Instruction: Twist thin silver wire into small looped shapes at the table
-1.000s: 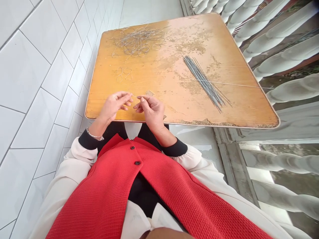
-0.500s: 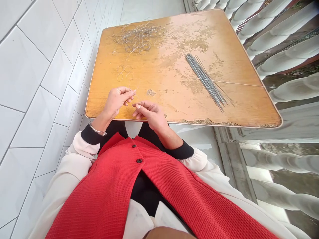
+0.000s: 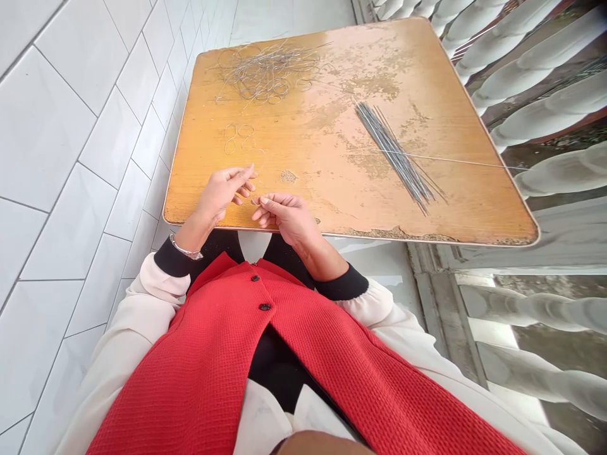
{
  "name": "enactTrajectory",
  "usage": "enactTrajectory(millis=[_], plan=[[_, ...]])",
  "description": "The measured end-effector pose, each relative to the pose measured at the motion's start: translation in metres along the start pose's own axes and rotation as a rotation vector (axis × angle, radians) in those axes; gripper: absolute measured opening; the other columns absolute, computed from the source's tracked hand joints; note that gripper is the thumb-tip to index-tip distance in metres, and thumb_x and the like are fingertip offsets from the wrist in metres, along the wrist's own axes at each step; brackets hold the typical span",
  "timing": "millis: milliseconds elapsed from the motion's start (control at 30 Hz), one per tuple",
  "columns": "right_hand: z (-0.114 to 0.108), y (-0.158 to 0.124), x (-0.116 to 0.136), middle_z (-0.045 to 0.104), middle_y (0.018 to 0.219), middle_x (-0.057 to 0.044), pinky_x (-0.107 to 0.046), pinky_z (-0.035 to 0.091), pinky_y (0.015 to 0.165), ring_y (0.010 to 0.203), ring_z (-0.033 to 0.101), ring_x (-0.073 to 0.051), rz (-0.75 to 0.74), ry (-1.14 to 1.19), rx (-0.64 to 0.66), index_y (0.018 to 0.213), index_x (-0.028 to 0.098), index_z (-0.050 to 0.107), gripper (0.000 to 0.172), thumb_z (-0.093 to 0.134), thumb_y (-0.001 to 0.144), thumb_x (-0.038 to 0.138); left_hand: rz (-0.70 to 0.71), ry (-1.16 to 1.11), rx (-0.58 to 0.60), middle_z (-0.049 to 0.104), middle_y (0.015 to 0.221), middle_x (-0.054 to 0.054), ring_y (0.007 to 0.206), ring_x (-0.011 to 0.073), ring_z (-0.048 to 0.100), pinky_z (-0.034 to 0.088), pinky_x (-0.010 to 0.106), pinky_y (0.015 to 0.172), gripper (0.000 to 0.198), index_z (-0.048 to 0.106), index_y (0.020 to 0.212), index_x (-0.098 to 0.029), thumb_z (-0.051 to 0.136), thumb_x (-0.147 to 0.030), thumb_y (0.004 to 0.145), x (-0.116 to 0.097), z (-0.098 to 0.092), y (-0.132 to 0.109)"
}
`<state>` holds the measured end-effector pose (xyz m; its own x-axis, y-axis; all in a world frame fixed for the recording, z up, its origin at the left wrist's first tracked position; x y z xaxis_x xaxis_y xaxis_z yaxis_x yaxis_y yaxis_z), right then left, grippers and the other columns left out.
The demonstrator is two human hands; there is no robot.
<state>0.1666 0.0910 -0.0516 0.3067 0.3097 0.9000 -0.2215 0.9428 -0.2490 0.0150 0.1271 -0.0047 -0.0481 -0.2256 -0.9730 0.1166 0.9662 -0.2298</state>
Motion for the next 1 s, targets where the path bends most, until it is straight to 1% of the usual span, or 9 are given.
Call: enactTrajectory(millis=[100, 267, 333, 467, 600, 700, 767, 867, 1000], plan=[[0.001, 0.0, 0.002, 0.074, 0.062, -0.002, -0.018, 0.049, 0.049, 0.047, 0.058, -0.006, 0.028, 0.021, -0.021, 0.07, 0.018, 0.073, 0.041, 0.093, 0.054, 0.051, -0.024, -0.035, 0.044, 0.067, 0.071, 0.001, 0.057, 0.0038, 0.058, 0.036, 0.015, 0.048, 0.035, 0.069, 0.086, -0.013, 0.068, -0.047, 0.091, 0.003, -0.004, -0.005], [0.003, -0.002, 0.0, 0.074, 0.062, -0.002, -0.018, 0.05, 0.051, 0.049, 0.059, -0.007, 0.021, 0.003, -0.038, 0.073, 0.018, 0.075, 0.044, 0.092, 0.054, 0.054, 0.017, -0.062, 0.082, 0.069, 0.071, -0.001, 0.059, 0.0031, 0.058, 0.036, 0.015, 0.049, 0.005, 0.069, 0.086, -0.012, 0.072, -0.016, 0.085, 0.011, -0.005, -0.007], [0.002, -0.003, 0.0, 0.074, 0.063, -0.002, -0.019, 0.051, 0.052, 0.05, 0.06, -0.008, 0.016, -0.027, -0.027, 0.076, 0.018, 0.077, 0.047, 0.092, 0.054, 0.057, 0.025, -0.064, 0.059, 0.066, 0.066, -0.003, 0.056, 0.0025, 0.056, 0.035, 0.015, 0.047, 0.004, 0.068, 0.083, -0.012, 0.071, -0.009, 0.082, 0.013, -0.004, -0.006], [-0.003, -0.003, 0.006, 0.073, 0.065, -0.002, -0.019, 0.049, 0.052, 0.051, 0.057, -0.007, -0.041, -0.133, -0.024, 0.073, 0.017, 0.076, 0.052, 0.09, 0.054, 0.063, 0.039, -0.062, 0.039, 0.063, 0.062, -0.003, 0.052, 0.0019, 0.052, 0.034, 0.016, 0.046, 0.007, 0.068, 0.076, -0.012, 0.069, -0.009, 0.083, 0.012, -0.003, -0.005], [-0.011, 0.007, 0.021, 0.07, 0.069, 0.0, -0.018, 0.047, 0.05, 0.054, 0.056, -0.006, -0.172, -0.166, -0.126, 0.079, 0.019, 0.074, 0.05, 0.085, 0.064, 0.065, 0.032, 0.002, 0.031, 0.063, 0.061, -0.003, 0.054, 0.0028, 0.053, 0.034, 0.016, 0.047, 0.007, 0.069, 0.075, -0.012, 0.069, -0.007, 0.081, 0.011, -0.002, -0.007], [-0.012, 0.016, 0.03, 0.07, 0.072, 0.0, -0.018, 0.046, 0.049, 0.054, 0.057, -0.006, -0.182, -0.178, -0.137, 0.082, 0.019, 0.073, 0.047, 0.081, 0.072, 0.064, 0.063, 0.076, 0.035, 0.064, 0.063, -0.003, 0.056, 0.0038, 0.054, 0.037, 0.017, 0.05, 0.008, 0.07, 0.076, -0.013, 0.068, -0.006, 0.08, 0.016, 0.0, -0.007], [-0.01, 0.021, 0.033, 0.07, 0.071, -0.001, -0.018, 0.045, 0.049, 0.054, 0.057, -0.006, -0.155, -0.183, -0.118, 0.081, 0.018, 0.072, 0.043, 0.08, 0.075, 0.06, 0.162, 0.157, 0.031, 0.065, 0.066, -0.003, 0.059, 0.0046, 0.055, 0.041, 0.019, 0.055, 0.008, 0.071, 0.078, -0.014, 0.067, -0.007, 0.08, 0.022, 0.0, -0.006], [-0.007, 0.026, 0.036, 0.067, 0.065, 0.0, -0.019, 0.042, 0.048, 0.05, 0.053, -0.005, -0.129, -0.188, -0.089, 0.075, 0.017, 0.071, 0.034, 0.082, 0.079, 0.049, 0.421, 0.361, -0.016, 0.068, 0.074, -0.001, 0.064, 0.0062, 0.055, 0.044, 0.022, 0.064, 0.01, 0.074, 0.081, -0.016, 0.068, -0.008, 0.081, 0.029, 0.0, -0.006], [-0.007, 0.032, 0.036, 0.061, 0.057, 0.003, -0.018, 0.039, 0.047, 0.047, 0.048, -0.004, -0.15, -0.216, -0.091, 0.062, 0.016, 0.065, 0.028, 0.085, 0.077, 0.03, 0.693, 0.618, -0.069, 0.069, 0.078, 0.0, 0.068, 0.0089, 0.056, 0.045, 0.024, 0.07, 0.012, 0.076, 0.086, -0.018, 0.066, -0.012, 0.086, 0.034, -0.001, -0.01]])
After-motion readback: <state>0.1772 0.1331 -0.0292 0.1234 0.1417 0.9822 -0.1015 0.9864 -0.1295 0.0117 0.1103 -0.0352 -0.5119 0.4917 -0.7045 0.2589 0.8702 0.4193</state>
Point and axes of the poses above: each hand's wrist, its own y-axis towards the middle knuckle, its own z-axis out of the palm, x = y × z, the point moved 1 cm from there along y, towards the middle knuckle
